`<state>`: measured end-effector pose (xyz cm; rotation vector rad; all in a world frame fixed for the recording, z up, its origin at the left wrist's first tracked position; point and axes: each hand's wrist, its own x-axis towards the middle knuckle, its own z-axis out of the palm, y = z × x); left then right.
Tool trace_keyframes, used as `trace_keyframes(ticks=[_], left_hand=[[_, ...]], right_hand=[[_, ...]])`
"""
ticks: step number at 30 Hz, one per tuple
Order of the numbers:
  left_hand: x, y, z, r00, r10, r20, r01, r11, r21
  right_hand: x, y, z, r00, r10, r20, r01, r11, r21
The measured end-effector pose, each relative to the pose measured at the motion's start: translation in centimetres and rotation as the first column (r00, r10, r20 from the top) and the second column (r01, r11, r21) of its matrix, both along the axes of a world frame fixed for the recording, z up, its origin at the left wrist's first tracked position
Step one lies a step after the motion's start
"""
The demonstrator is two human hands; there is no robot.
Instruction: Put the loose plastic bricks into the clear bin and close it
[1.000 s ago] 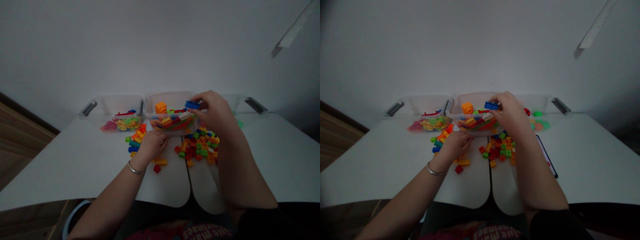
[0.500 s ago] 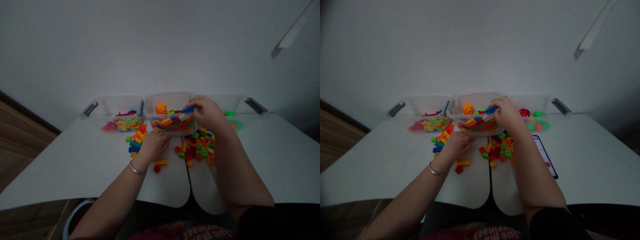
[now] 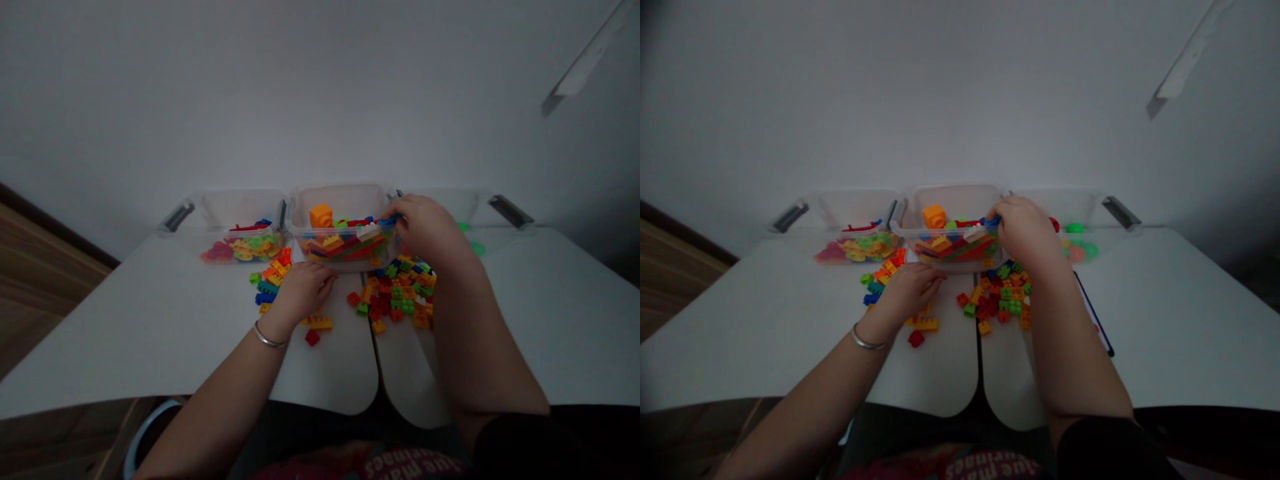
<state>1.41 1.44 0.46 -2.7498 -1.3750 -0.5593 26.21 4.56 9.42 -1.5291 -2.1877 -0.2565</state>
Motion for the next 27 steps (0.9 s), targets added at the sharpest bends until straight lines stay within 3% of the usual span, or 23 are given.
trace_keyframes(ticks=[3, 11, 15, 20, 23, 27], left_hand=[[0.0, 0.1, 0.0, 1.000, 0.000, 0.012, 0.000, 1.000, -0.009], [-0.1, 0.3, -0.4, 0.999, -0.005, 0.039, 0.005, 1.000, -0.009], [-0.2, 0.4, -0.5, 0.999, -0.005, 0.047, 0.005, 1.000, -0.002], [-0.2, 0.3, -0.4, 0.999, -0.004, 0.048, 0.004, 1.000, 0.000], [-0.2, 0.3, -0.4, 0.999, 0.006, 0.052, -0.005, 1.000, -0.012], [0.0, 0.2, -0.2, 0.998, 0.029, 0.051, -0.027, 0.999, -0.028]], right_hand=[[-0.4, 0.0, 0.0, 0.998, 0.059, 0.013, -0.057, 0.995, -0.077], [-0.7, -0.3, 0.2, 0.998, 0.046, 0.040, -0.038, 0.982, -0.183], [-0.5, -0.2, -0.2, 0.982, 0.148, 0.116, -0.129, 0.980, -0.154], [-0.6, -1.3, 0.5, 0.997, 0.072, 0.039, -0.071, 0.997, -0.038], [-1.1, -2.6, 1.6, 0.995, 0.103, 0.013, -0.103, 0.995, 0.006], [-2.5, -3.6, 1.9, 0.971, 0.236, 0.033, -0.222, 0.946, -0.237]])
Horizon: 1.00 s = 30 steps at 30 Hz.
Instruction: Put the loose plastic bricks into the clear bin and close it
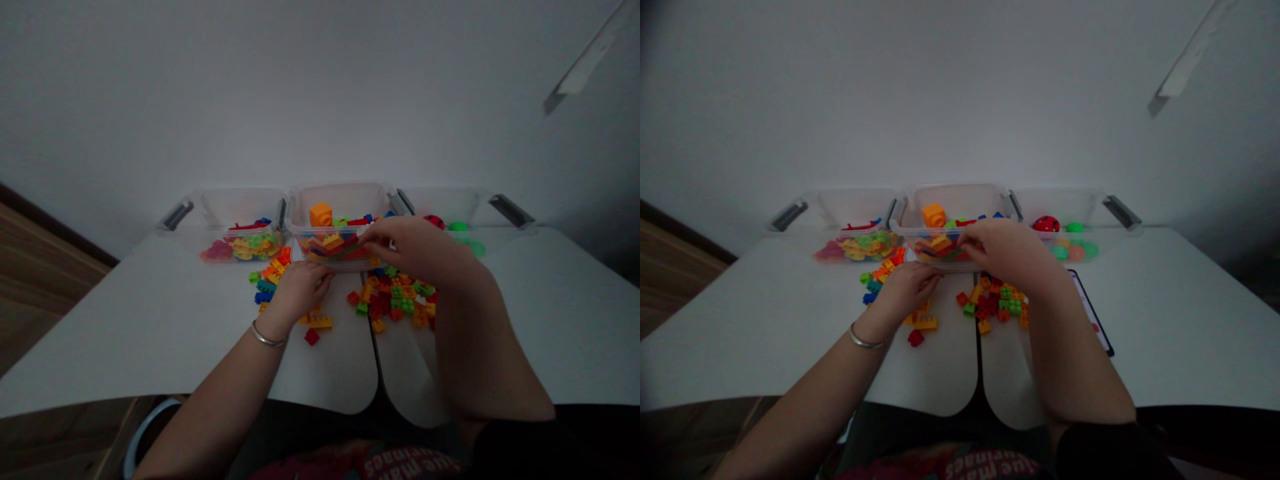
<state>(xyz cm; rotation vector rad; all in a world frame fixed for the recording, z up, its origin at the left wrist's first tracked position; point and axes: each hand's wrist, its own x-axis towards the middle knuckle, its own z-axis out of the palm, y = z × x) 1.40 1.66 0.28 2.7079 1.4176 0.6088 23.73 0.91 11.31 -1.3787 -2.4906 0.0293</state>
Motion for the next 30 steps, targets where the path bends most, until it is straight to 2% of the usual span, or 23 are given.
trace_keyframes(ticks=[2, 4, 8, 12, 14, 21, 30], left_hand=[[0.1, 0.0, 0.1, 1.000, 0.014, -0.005, -0.014, 1.000, -0.004], [0.1, 0.0, 0.2, 1.000, 0.029, -0.009, -0.029, 1.000, -0.008], [0.2, 0.1, 0.3, 0.999, 0.045, -0.028, -0.045, 0.999, -0.013], [0.1, 0.2, 0.1, 0.998, 0.050, -0.035, -0.050, 0.999, -0.007], [0.0, 0.2, 0.1, 0.998, 0.053, -0.034, -0.053, 0.999, -0.005], [0.0, 0.2, 0.0, 0.997, 0.072, -0.031, -0.072, 0.997, 0.013], [0.0, 0.2, 0.1, 0.999, 0.045, -0.013, -0.045, 0.999, -0.010]], right_hand=[[-0.9, -0.1, -0.8, 0.994, 0.065, 0.083, -0.052, 0.987, -0.150], [-1.9, -0.1, -1.9, 0.982, 0.089, 0.169, -0.045, 0.968, -0.246], [-3.4, 0.0, -3.4, 0.934, -0.054, 0.353, 0.145, 0.961, -0.235], [-4.0, 0.5, -3.6, 0.875, -0.151, 0.460, 0.277, 0.935, -0.221], [-3.9, 0.8, -3.9, 0.861, -0.157, 0.484, 0.304, 0.922, -0.241], [-3.8, 1.6, -5.3, 0.873, -0.059, 0.485, 0.243, 0.913, -0.327], [-4.0, 1.9, -5.4, 0.910, 0.035, 0.413, 0.123, 0.929, -0.349]])
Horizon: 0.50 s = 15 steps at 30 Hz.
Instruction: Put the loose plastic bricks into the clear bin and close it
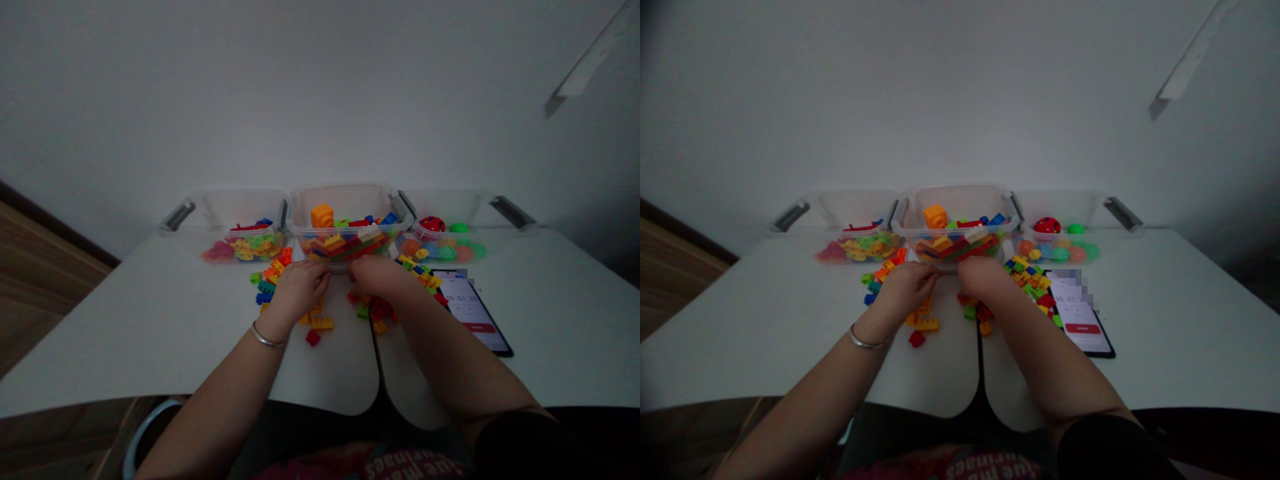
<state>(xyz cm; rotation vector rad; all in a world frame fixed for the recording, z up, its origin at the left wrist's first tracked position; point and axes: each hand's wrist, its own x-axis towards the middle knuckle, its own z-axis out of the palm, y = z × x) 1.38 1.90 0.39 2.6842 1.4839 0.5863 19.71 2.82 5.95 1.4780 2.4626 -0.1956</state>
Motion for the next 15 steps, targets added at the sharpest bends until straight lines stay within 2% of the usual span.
trace_keyframes(ticks=[5, 10, 13, 15], left_hand=[[0.0, 0.0, 0.0, 1.000, 0.014, -0.002, -0.014, 1.000, -0.010], [0.0, -0.2, 0.3, 0.999, 0.037, 0.033, -0.036, 0.999, -0.012], [0.1, -0.3, 0.5, 0.997, 0.072, 0.026, -0.072, 0.997, -0.007], [0.0, -0.4, 0.6, 0.996, 0.091, 0.010, -0.091, 0.996, -0.004]], right_hand=[[-0.2, 0.1, 0.0, 0.998, 0.039, -0.055, -0.036, 0.998, 0.058], [0.1, 0.0, 0.9, 0.966, 0.094, -0.243, -0.086, 0.995, 0.042], [0.9, -0.2, 2.0, 0.895, 0.167, -0.415, -0.171, 0.985, 0.027], [1.5, -0.4, 2.9, 0.802, 0.226, -0.552, -0.224, 0.972, 0.071]])
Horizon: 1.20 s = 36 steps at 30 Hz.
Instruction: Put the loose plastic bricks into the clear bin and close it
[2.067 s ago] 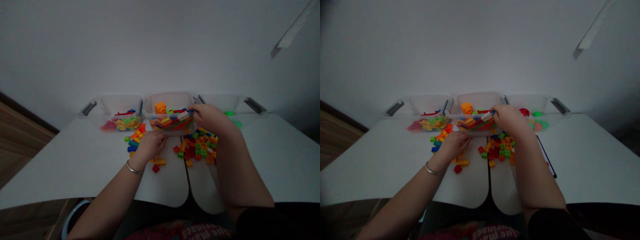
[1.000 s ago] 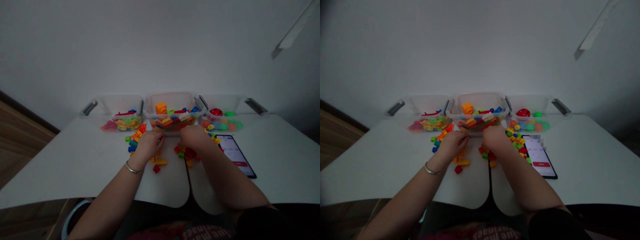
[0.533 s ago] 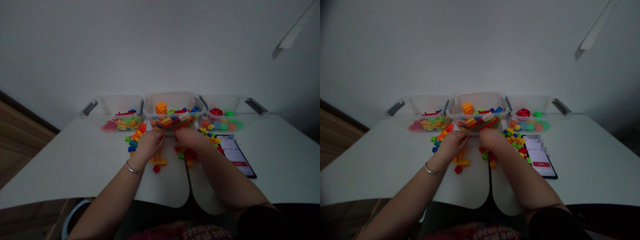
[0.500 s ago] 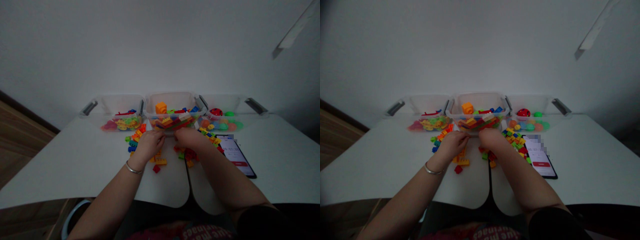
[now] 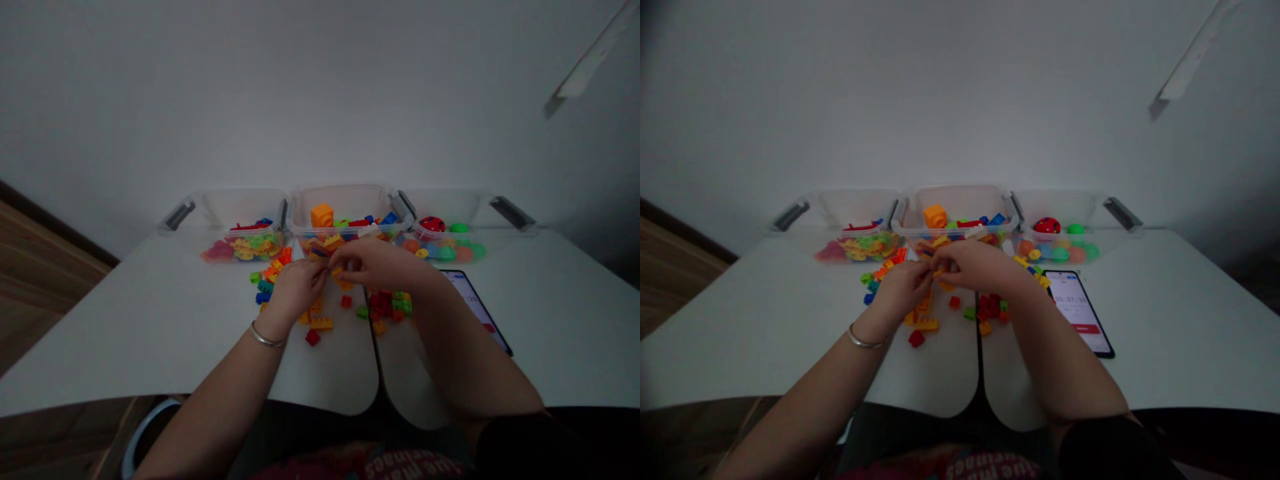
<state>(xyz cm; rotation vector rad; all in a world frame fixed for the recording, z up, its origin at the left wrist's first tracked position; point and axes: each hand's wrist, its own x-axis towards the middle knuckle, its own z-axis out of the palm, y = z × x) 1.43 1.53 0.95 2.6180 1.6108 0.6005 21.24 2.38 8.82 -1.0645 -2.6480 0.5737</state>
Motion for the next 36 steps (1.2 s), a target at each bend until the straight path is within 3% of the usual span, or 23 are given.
trace_keyframes(ticks=[2, 4, 7, 10, 12, 18, 27, 36], left_hand=[[0.0, 0.0, -0.1, 1.000, 0.007, -0.005, -0.007, 1.000, 0.004], [-0.1, 0.0, -0.3, 1.000, 0.005, 0.003, -0.005, 1.000, 0.007], [-0.1, 0.0, -0.4, 1.000, 0.006, 0.014, -0.006, 1.000, 0.003], [0.0, 0.0, -0.2, 1.000, -0.001, 0.015, 0.001, 1.000, -0.006], [0.0, 0.0, -0.1, 1.000, -0.006, 0.013, 0.006, 1.000, -0.016], [0.0, 0.1, -0.3, 1.000, -0.011, 0.018, 0.012, 1.000, -0.019], [-0.1, 0.2, -0.8, 0.996, -0.088, 0.029, 0.089, 0.995, -0.040], [0.2, -0.3, -0.4, 0.926, -0.375, 0.046, 0.378, 0.923, -0.075]], right_hand=[[0.7, -0.2, 0.8, 0.984, -0.022, -0.179, 0.039, 0.995, 0.093], [1.3, -0.3, 1.2, 0.938, -0.113, -0.328, 0.190, 0.958, 0.216], [1.9, 0.2, 1.2, 0.848, -0.289, -0.444, 0.460, 0.818, 0.347], [2.0, 1.2, 0.4, 0.796, -0.359, -0.488, 0.572, 0.709, 0.412], [2.1, 1.9, -0.2, 0.805, -0.334, -0.491, 0.554, 0.719, 0.419], [2.3, 2.9, -1.1, 0.909, -0.258, -0.329, 0.376, 0.847, 0.375], [1.7, 2.2, -0.6, 0.905, -0.396, -0.155, 0.425, 0.834, 0.352], [1.9, 2.5, -1.2, 0.863, -0.281, -0.421, 0.445, 0.818, 0.365]])
